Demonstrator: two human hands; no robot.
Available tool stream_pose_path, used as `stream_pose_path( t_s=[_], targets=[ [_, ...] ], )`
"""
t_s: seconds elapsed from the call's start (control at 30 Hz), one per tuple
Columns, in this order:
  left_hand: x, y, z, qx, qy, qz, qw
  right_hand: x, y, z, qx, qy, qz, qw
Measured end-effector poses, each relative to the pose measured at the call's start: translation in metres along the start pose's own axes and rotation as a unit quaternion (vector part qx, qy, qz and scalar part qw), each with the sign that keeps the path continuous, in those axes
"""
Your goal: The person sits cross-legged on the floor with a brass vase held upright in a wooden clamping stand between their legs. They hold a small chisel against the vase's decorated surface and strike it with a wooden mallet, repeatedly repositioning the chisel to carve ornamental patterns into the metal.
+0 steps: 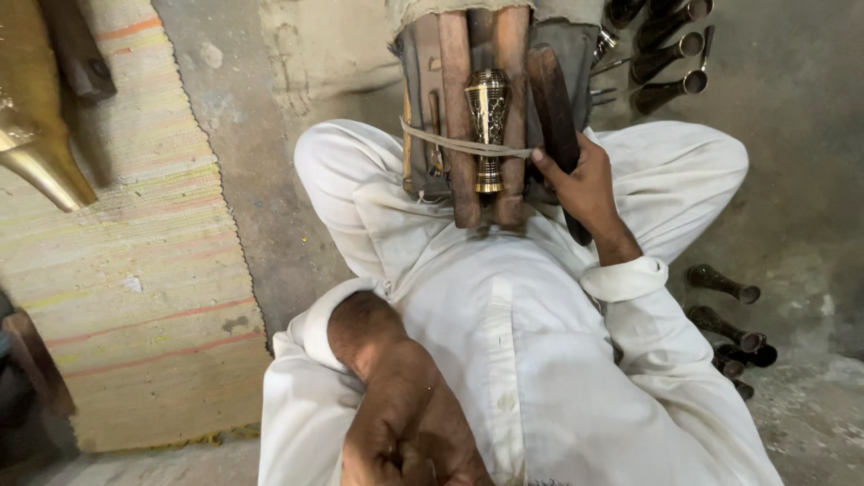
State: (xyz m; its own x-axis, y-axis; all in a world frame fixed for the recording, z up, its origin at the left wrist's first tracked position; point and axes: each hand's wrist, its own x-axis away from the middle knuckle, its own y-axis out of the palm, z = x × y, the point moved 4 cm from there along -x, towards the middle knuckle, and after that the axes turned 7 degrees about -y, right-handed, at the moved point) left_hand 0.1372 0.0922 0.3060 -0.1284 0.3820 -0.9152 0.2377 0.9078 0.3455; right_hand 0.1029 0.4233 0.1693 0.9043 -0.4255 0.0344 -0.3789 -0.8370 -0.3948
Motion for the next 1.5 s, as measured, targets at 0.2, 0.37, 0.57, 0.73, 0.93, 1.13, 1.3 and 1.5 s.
stream_pose_path(
  t_s=[0.2,0.37,0.57,0.73,0.93,1.13,1.3,1.5],
  targets=[
    [-0.014,0.009,-0.008,0.009,-0.001,-0.020,1.000,0.000,0.003,-0.006,0.002,-0.003,0.006,1.000],
    [-0.020,0.007,-0.009,0.020,-0.007,-0.018,1.000,0.002,0.004,-0.008,-0.017,0.002,0.017,1.000],
    [-0.023,0.010,-0.007,0.023,-0.003,-0.023,0.999,0.001,0.002,-0.011,-0.001,-0.013,0.018,1.000],
    [-0.025,0.018,-0.015,0.024,-0.004,-0.037,0.999,0.000,0.003,-0.015,-0.021,-0.014,0.022,0.999],
    [-0.030,0.028,-0.016,0.024,-0.008,-0.043,0.999,-0.001,0.003,-0.014,-0.002,0.006,0.019,1.000],
    [-0.026,0.040,-0.026,0.021,-0.002,-0.054,0.998,-0.003,0.001,-0.011,-0.007,-0.011,0.016,1.000],
    [-0.024,0.054,-0.033,0.016,-0.010,-0.057,0.998,-0.005,-0.001,-0.012,-0.024,0.007,0.005,1.000],
    [-0.019,0.076,-0.044,-0.003,-0.015,-0.089,0.996,-0.009,-0.001,-0.013,0.005,0.024,-0.011,1.000]
  ],
)
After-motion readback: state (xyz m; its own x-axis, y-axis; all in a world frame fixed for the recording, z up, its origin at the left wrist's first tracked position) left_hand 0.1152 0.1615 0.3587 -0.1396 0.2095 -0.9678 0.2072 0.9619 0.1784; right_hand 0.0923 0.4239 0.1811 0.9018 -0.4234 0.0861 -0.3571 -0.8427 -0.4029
